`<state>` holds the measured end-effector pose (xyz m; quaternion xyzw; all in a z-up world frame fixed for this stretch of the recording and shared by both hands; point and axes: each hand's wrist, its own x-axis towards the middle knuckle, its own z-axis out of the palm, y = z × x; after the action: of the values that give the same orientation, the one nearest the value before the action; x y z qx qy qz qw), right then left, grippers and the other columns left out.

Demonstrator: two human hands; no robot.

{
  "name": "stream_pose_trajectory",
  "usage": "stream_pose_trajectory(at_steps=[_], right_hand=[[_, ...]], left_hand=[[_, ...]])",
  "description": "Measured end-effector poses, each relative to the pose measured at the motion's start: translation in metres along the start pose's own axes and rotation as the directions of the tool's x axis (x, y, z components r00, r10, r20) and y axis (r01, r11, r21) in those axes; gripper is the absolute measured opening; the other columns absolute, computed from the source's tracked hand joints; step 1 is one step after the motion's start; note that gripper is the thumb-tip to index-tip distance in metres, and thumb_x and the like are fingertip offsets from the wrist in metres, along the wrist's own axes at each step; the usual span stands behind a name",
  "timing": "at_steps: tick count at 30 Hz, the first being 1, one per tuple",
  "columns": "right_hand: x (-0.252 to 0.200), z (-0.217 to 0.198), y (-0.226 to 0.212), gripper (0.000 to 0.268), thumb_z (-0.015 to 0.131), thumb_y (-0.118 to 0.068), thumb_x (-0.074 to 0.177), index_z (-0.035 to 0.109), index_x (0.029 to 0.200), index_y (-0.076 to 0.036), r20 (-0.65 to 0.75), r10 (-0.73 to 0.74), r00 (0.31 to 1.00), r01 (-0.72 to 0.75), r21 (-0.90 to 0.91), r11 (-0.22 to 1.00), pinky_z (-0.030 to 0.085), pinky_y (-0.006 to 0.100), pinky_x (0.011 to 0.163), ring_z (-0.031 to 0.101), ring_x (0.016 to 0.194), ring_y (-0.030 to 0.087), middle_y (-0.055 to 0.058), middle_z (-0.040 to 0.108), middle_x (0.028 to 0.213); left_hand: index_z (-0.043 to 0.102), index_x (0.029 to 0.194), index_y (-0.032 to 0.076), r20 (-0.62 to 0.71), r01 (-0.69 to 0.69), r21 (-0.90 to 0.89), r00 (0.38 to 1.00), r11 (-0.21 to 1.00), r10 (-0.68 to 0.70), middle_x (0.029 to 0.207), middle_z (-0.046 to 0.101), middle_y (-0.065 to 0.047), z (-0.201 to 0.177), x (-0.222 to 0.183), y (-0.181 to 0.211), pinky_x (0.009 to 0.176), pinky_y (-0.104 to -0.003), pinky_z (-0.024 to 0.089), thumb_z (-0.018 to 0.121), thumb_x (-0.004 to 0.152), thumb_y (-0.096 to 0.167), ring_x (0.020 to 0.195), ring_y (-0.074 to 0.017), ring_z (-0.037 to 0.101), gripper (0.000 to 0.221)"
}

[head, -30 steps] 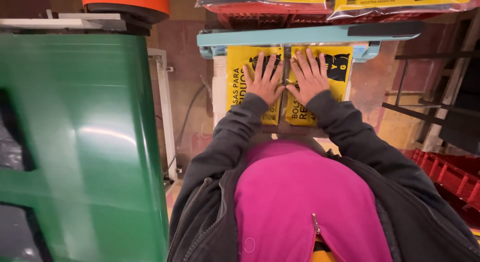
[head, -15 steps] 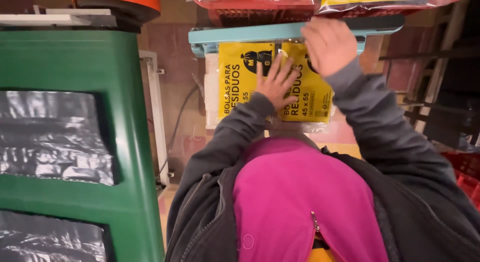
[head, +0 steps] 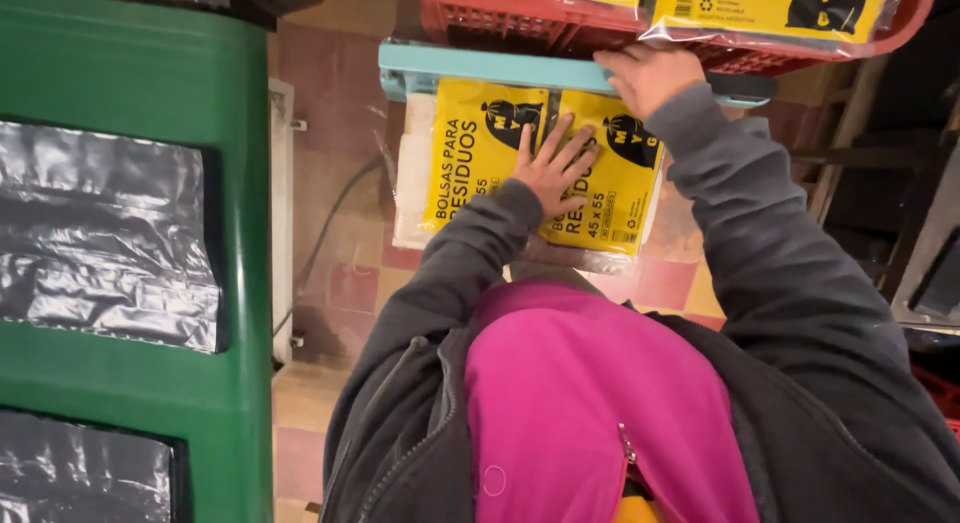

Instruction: Folding plastic bags and inserting them into printed plastic packaging sleeves.

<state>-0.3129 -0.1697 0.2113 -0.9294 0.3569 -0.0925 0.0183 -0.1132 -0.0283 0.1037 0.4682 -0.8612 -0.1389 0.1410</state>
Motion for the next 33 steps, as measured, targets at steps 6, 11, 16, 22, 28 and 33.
stream_pose_trajectory(at_steps=[6, 11, 16, 22, 28, 33], right_hand=[[-0.012, 0.033, 0.013, 0.035, 0.066, -0.024, 0.103, 0.071, 0.137, -0.022, 0.1, 0.118, 0.988, -0.143, 0.29, 0.946, 0.056, 0.045, 0.078, 0.068, 0.092, 0.034, 0.01, 0.073, 0.115], [-0.007, 0.049, 0.019, 0.023, 0.067, -0.03, 0.105, 0.075, 0.125, -0.022, 0.227, 0.288, 0.93, -0.363, 0.452, 0.815, 0.057, 0.041, 0.083, 0.07, 0.094, 0.031, 0.009, 0.073, 0.112], [-0.001, 0.069, 0.022, 0.023, 0.072, -0.033, 0.102, 0.075, 0.122, -0.023, 0.102, 0.252, 0.962, -0.271, 0.439, 0.857, 0.056, 0.041, 0.081, 0.07, 0.095, 0.032, 0.008, 0.073, 0.114], [-0.001, 0.06, 0.013, 0.025, 0.071, -0.035, 0.104, 0.075, 0.127, -0.027, 0.213, 0.364, 0.907, -0.42, 0.386, 0.821, 0.056, 0.041, 0.078, 0.07, 0.093, 0.031, 0.004, 0.074, 0.111], [-0.001, 0.059, 0.016, 0.026, 0.068, -0.037, 0.105, 0.073, 0.128, -0.027, 0.233, 0.343, 0.91, -0.411, 0.396, 0.821, 0.055, 0.04, 0.08, 0.071, 0.097, 0.03, 0.005, 0.074, 0.115], [0.004, 0.055, 0.016, 0.03, 0.066, -0.038, 0.105, 0.07, 0.134, -0.028, 0.246, 0.338, 0.908, -0.414, 0.412, 0.812, 0.055, 0.04, 0.082, 0.07, 0.101, 0.031, 0.007, 0.074, 0.119]], left_hand=[[0.04, 0.158, 0.022, 0.006, 0.023, -0.005, 1.0, 1.0, -0.023, 0.169, 0.024, -0.004, 0.006, 0.002, -0.002, 0.113, -0.082, 0.011, 0.069, 0.082, 0.064, 0.158, -0.0335, 0.008, 0.091], [0.035, 0.161, 0.024, -0.046, 0.01, -0.01, 0.999, 1.0, -0.011, 0.17, 0.019, -0.006, 0.035, 0.002, -0.006, 0.114, -0.082, 0.01, 0.065, 0.085, 0.069, 0.158, -0.0337, 0.005, 0.093], [0.033, 0.161, 0.022, 0.078, 0.252, 0.039, 0.964, 0.967, -0.255, 0.172, 0.016, -0.008, -0.025, -0.025, -0.015, 0.114, -0.082, 0.01, 0.06, 0.084, 0.076, 0.158, -0.0382, 0.004, 0.098], [0.036, 0.16, 0.019, 0.064, 0.533, 0.073, 0.841, 0.843, -0.537, 0.17, 0.019, -0.01, -0.044, -0.088, -0.029, 0.112, -0.081, 0.014, 0.063, 0.08, 0.076, 0.156, -0.0441, 0.006, 0.101], [0.039, 0.16, 0.017, 0.054, 0.521, 0.032, 0.851, 0.853, -0.522, 0.168, 0.024, -0.013, -0.046, -0.123, -0.021, 0.115, -0.076, 0.019, 0.067, 0.08, 0.07, 0.155, -0.0473, 0.011, 0.1], [0.044, 0.156, 0.017, 0.043, 0.468, 0.024, 0.882, 0.883, -0.468, 0.166, 0.031, -0.013, -0.043, -0.147, -0.02, 0.117, -0.071, 0.023, 0.07, 0.082, 0.062, 0.154, -0.0489, 0.016, 0.091]])
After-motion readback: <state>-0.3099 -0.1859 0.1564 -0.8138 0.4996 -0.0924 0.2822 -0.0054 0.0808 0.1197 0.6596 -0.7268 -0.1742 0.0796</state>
